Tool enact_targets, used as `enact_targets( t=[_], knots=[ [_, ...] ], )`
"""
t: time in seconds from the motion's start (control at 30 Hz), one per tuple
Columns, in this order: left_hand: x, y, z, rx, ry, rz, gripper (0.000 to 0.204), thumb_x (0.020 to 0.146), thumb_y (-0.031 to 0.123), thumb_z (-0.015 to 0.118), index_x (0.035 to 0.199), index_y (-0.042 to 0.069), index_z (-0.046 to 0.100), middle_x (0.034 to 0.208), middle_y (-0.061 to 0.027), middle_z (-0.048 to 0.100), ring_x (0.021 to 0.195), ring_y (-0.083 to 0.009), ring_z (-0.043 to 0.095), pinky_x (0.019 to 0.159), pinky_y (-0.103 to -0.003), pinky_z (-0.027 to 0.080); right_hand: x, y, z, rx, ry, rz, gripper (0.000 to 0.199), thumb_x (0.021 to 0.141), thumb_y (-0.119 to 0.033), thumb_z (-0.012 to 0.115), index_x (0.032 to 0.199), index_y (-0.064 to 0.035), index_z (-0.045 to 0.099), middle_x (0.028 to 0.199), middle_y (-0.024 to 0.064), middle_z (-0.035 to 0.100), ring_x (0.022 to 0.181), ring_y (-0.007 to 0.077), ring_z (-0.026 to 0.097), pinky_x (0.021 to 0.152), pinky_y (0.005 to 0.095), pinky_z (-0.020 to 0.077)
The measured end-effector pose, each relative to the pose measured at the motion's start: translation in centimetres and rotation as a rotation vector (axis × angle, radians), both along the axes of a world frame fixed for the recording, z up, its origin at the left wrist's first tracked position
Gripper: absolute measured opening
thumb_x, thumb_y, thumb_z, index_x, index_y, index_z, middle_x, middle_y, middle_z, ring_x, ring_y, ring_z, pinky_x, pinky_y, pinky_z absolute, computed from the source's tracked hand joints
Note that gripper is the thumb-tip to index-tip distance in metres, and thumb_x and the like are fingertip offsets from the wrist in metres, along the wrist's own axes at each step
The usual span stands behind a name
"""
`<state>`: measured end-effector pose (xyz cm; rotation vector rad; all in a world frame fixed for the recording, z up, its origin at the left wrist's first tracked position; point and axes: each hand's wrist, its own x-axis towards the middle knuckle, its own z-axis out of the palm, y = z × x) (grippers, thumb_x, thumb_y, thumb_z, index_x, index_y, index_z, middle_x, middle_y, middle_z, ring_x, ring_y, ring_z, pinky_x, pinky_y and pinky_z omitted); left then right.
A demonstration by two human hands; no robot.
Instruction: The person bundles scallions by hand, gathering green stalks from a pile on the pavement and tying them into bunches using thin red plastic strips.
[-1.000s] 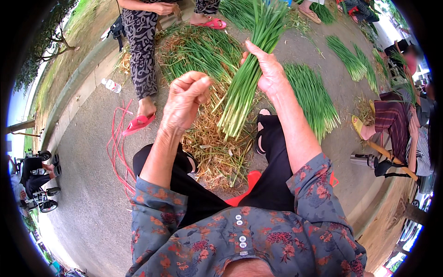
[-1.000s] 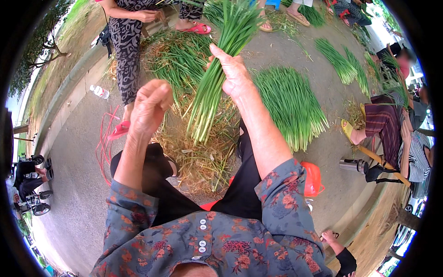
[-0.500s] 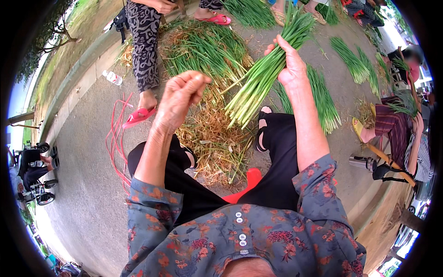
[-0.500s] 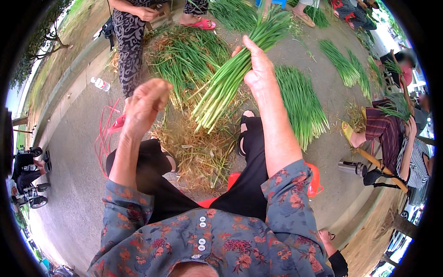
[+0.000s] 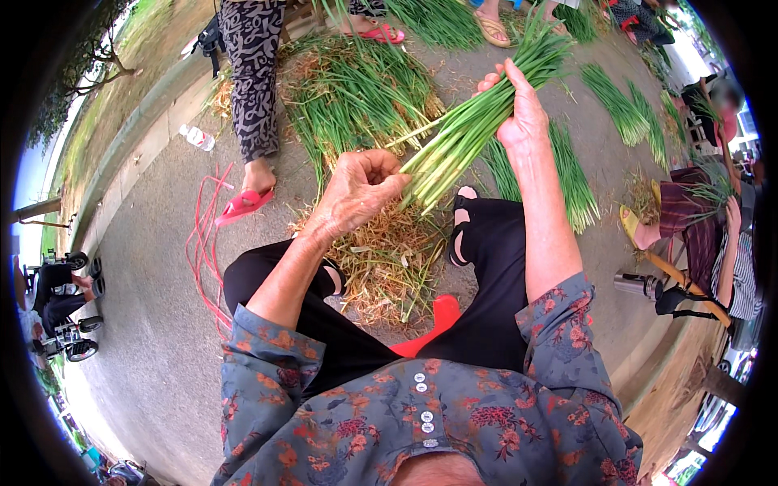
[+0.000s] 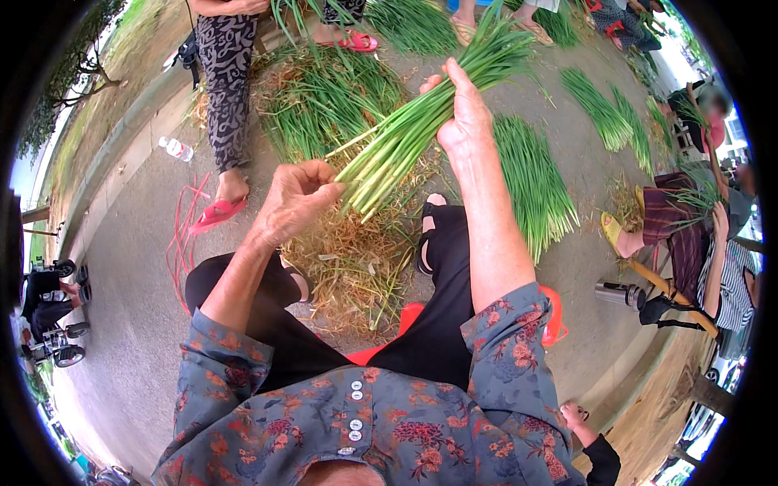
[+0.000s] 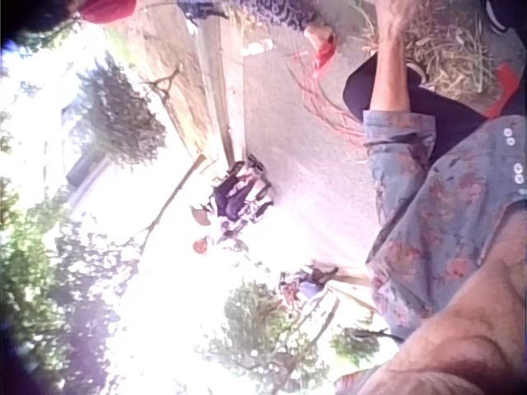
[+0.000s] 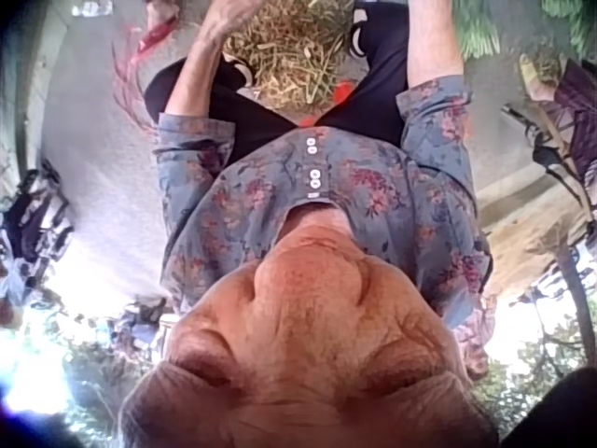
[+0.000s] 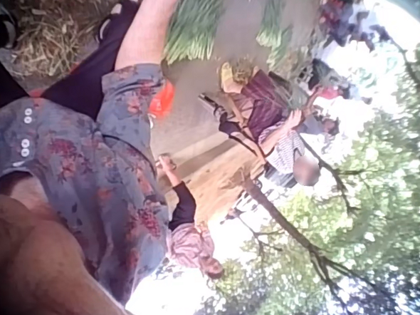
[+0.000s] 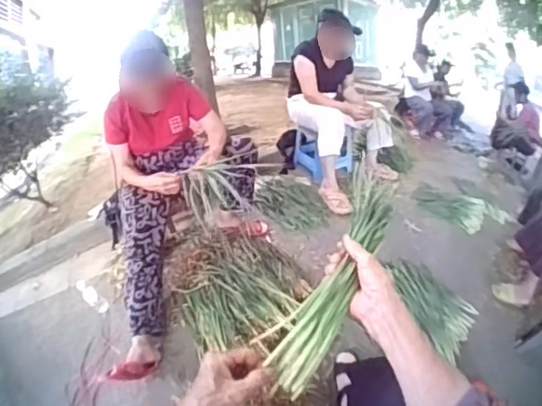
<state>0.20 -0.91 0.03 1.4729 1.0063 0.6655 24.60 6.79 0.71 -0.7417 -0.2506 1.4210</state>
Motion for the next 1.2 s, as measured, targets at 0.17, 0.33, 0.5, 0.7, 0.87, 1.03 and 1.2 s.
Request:
enact_targets(
  t=[0.17, 0.33, 0.5, 0.7, 0.87, 1.03, 1.2],
  knots=[
    [-0.6, 0.1, 0.6, -0.01, -0.034, 0.096, 0.018, 0.08, 0.016, 0.06, 0.07, 0.003, 0.053, 0.06, 0.006, 0.046, 0.054, -0.0018, 0.039, 0.047, -0.018, 0.03, 0.1, 0.2, -0.4, -0.006, -0.02, -0.049, 0.018, 0.08, -0.019, 0.061, 0.086, -0.0061, 0.05, 0.069, 0.0063, 0.052, 0.063, 0.0194, 0.052, 0.059, 0.0335, 0.0453],
    [-1.1, 0.3, 0.4, -0.044, -0.141, 0.132, 0.018, 0.08, 0.017, 0.06, 0.069, 0.004, 0.054, 0.059, 0.003, 0.049, 0.051, -0.0037, 0.043, 0.047, -0.02, 0.032, 0.1, 0.0, -0.2, -0.026, -0.063, -0.117, 0.018, 0.081, -0.019, 0.06, 0.084, -0.0056, 0.049, 0.069, 0.0068, 0.051, 0.064, 0.0194, 0.051, 0.061, 0.0336, 0.0457],
    [-2.1, 0.5, 0.1, -0.058, -0.156, 0.194, 0.021, 0.081, 0.02, 0.06, 0.068, 0.004, 0.056, 0.057, 0.002, 0.051, 0.051, -0.004, 0.044, 0.047, -0.019, 0.034, 2.5, 0.5, -0.8, 0.065, 0.079, -0.075, 0.019, 0.083, -0.02, 0.057, 0.088, -0.006, 0.045, 0.067, 0.0081, 0.051, 0.06, 0.0203, 0.051, 0.06, 0.0352, 0.0466],
    [-2.3, 0.7, -2.3, 0.12, 0.286, 0.071, 0.025, 0.083, 0.024, 0.056, 0.072, 0.002, 0.06, 0.054, -0.0019, 0.051, 0.053, -0.0109, 0.051, 0.047, -0.026, 0.04, 3.8, -0.5, 0.4, 0.283, 0.238, 0.052, 0.02, 0.087, -0.025, 0.051, 0.088, -0.0049, 0.046, 0.068, 0.0042, 0.047, 0.062, 0.0169, 0.048, 0.064, 0.0347, 0.042],
    [1.4, -2.6, -6.1, 0.658, 1.175, -0.505, 0.034, 0.085, 0.036, 0.045, 0.092, 0.008, 0.062, 0.106, -0.0141, 0.053, 0.109, -0.0323, 0.042, 0.089, -0.047, 0.031, 3.5, -1.1, 1.3, 0.355, 0.292, 0.143, 0.024, 0.086, -0.025, 0.052, 0.096, -0.0044, 0.045, 0.07, 0.0024, 0.045, 0.065, 0.0133, 0.046, 0.065, 0.0317, 0.0409],
    [2.5, -3.4, -6.6, 0.791, 1.005, -0.519, 0.024, 0.08, 0.022, 0.048, 0.091, 0.006, 0.062, 0.111, -0.0134, 0.05, 0.107, -0.0314, 0.042, 0.094, -0.051, 0.025, 2.7, -1.6, 1.9, 0.375, 0.279, 0.25, 0.025, 0.085, -0.025, 0.054, 0.099, -0.0054, 0.045, 0.07, 0.0018, 0.046, 0.065, 0.0125, 0.047, 0.065, 0.0307, 0.041],
    [2.5, -4.6, -8.1, 0.931, 0.909, -0.476, 0.012, 0.067, 0.016, 0.055, 0.061, 0.007, 0.061, 0.065, -0.0073, 0.053, 0.087, -0.0267, 0.049, 0.091, -0.049, 0.029, 2.1, -1.9, 2.3, 0.378, 0.275, 0.313, 0.026, 0.085, -0.025, 0.055, 0.101, -0.006, 0.046, 0.071, 0.0018, 0.045, 0.065, 0.0132, 0.046, 0.064, 0.0309, 0.0409]
  ],
)
